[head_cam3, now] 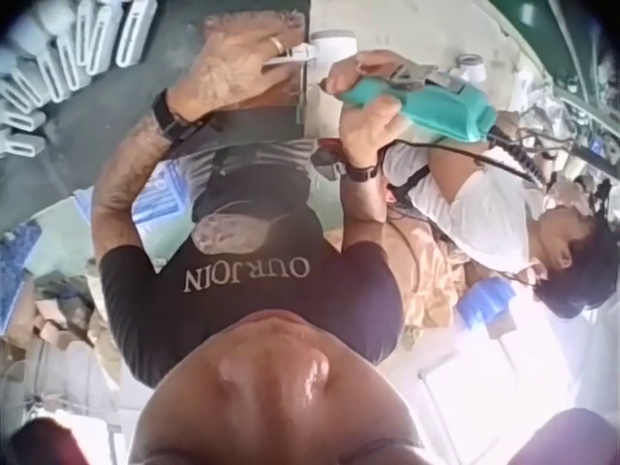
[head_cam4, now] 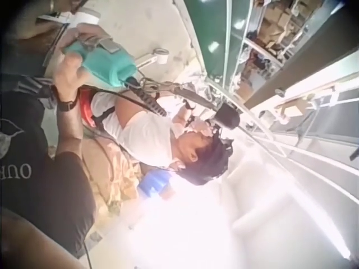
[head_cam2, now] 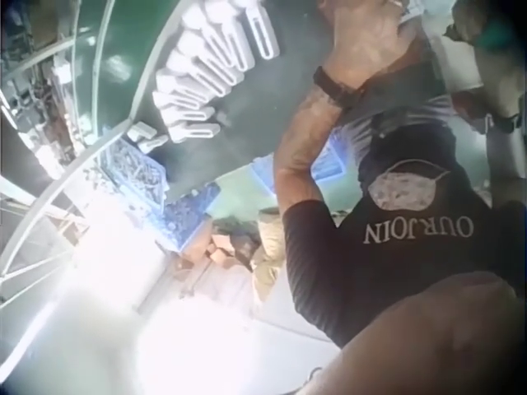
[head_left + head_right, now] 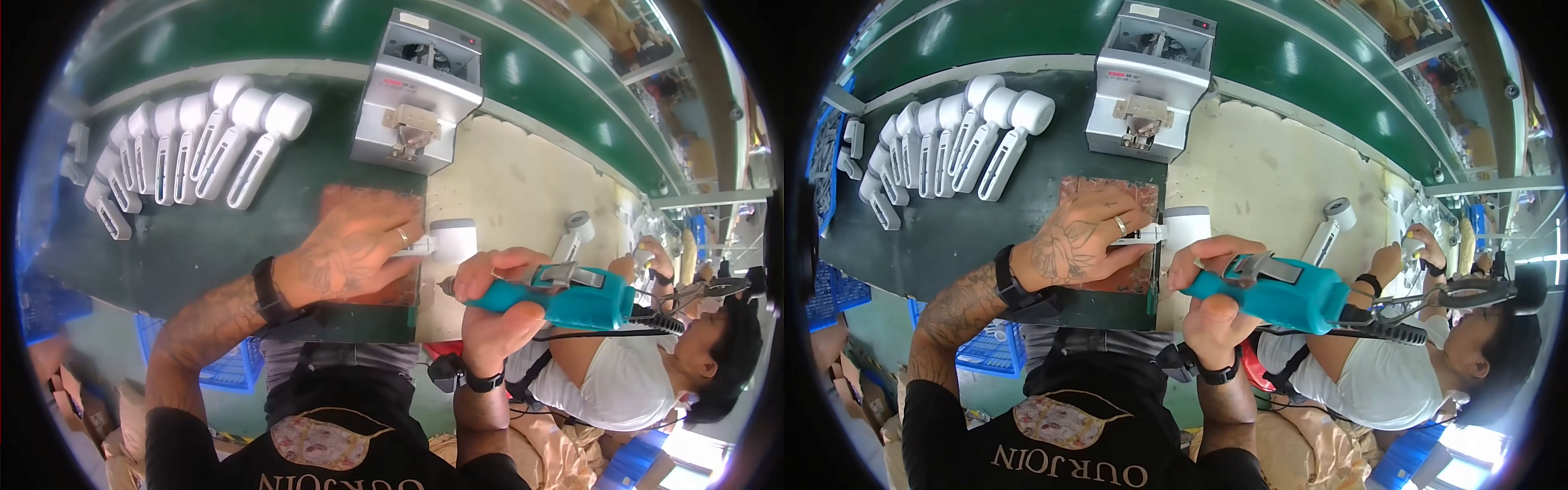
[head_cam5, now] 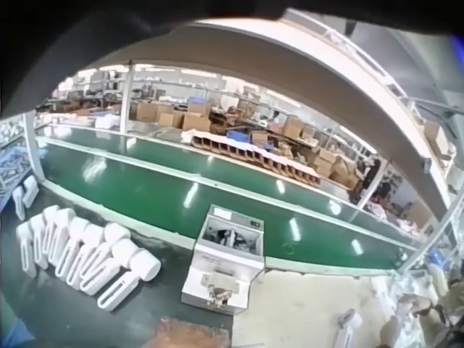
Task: The person picks up a white fan from a blue bin, places it on a red block, and uses a power screwdriver to drive a screw into the handle. They then place the finished fan in a row on the table and reach for another one from the bin.
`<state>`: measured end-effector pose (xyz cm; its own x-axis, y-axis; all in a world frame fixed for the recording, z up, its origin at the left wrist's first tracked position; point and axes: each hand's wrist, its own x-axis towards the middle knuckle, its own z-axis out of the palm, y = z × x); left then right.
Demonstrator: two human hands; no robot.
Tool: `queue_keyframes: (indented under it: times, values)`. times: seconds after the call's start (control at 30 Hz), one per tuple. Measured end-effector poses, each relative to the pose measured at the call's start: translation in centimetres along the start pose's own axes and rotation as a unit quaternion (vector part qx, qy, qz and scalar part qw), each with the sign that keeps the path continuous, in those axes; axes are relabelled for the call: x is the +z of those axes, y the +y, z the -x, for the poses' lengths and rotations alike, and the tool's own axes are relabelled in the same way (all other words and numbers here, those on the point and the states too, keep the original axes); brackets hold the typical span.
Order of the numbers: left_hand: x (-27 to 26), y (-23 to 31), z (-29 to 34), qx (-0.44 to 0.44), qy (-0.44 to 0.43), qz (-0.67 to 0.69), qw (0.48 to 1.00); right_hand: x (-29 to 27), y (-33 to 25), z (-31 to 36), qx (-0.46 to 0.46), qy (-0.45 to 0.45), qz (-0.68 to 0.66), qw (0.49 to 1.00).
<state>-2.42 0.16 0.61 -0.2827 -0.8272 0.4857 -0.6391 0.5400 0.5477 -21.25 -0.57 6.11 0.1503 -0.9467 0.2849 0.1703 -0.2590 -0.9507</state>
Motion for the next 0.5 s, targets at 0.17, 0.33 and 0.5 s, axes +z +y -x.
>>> queue_keyframes:
  times: [0.17,0.33,0.5]
  values:
    - [0.1,-1.1,0.3,0.033,0.012,0.019,0.999,1.7,0.0,-1.4,-0.017,0.014,-0.011,1.000]
    - [0.0,-1.2,0.4,0.034,0.024,0.041,0.998,3.0,0.9,-2.7,-0.013,-0.002,-0.036,0.999]
    - [-0.3,-1.2,0.4,0.024,0.038,0.044,0.998,3.2,2.0,-2.9,-0.032,0.000,-0.013,0.999]
